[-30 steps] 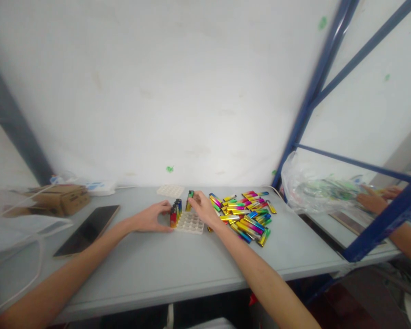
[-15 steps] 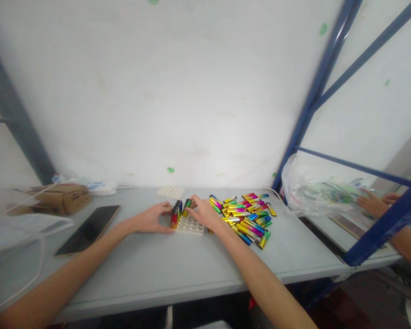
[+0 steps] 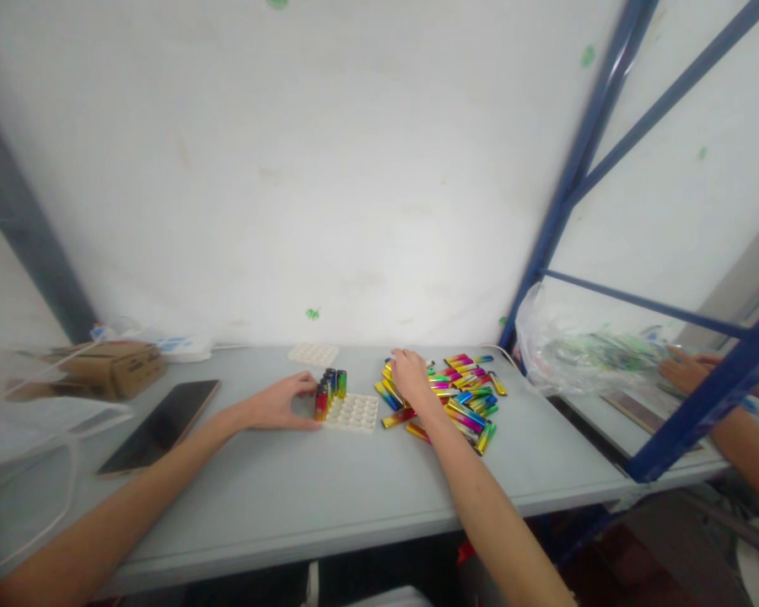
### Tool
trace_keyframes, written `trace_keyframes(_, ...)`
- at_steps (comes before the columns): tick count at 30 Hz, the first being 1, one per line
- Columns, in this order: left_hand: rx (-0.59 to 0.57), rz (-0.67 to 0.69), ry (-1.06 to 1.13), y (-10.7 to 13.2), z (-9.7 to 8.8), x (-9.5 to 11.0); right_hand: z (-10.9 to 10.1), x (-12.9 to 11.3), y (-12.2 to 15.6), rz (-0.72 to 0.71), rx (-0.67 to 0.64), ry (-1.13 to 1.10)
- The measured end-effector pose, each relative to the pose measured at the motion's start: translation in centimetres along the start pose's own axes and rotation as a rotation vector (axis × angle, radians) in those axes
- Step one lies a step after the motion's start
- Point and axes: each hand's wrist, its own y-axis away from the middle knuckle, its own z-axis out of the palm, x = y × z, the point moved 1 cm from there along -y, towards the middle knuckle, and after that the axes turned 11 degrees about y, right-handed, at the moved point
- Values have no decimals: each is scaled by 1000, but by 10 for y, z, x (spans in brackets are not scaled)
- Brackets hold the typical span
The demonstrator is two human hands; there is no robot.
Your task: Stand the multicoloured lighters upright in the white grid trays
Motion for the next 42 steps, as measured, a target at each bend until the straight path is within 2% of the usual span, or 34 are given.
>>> trace_keyframes(2,-2,1,7,0,0,0,0,11,-1,75,-48,46)
trace_keyframes(4,3,3,11,0,0,1,-1,16,-1,81,-53,8)
trace_keyframes(8,5,-2,7,0,0,2,-4,13,-2,52,-11,-124)
trace_keyframes(27,1,-2,-19,0,0,2,-1,12,-8,121,57,-253)
trace_keyframes(29,4,3,-16,0,0,1,-1,10,-11,143,63,-375)
trace_keyframes(30,6,5,-13,0,0,0,-1,9,-12,162,54,-509)
trace_keyframes(33,8,5,-8,0,1,-1,-3,0,-13,224,-62,-1071)
trace_keyframes(35,7,0,-8,0,1,0,-6,-8,-11,233,-154,-1328)
trace_keyframes(38,6,1,-6,0,1,0,-12,-20,-5,221,-222,-1443)
trace_keyframes(42,12,16,-6,1,1,-1,-12,-37,5,135,-276,-1404)
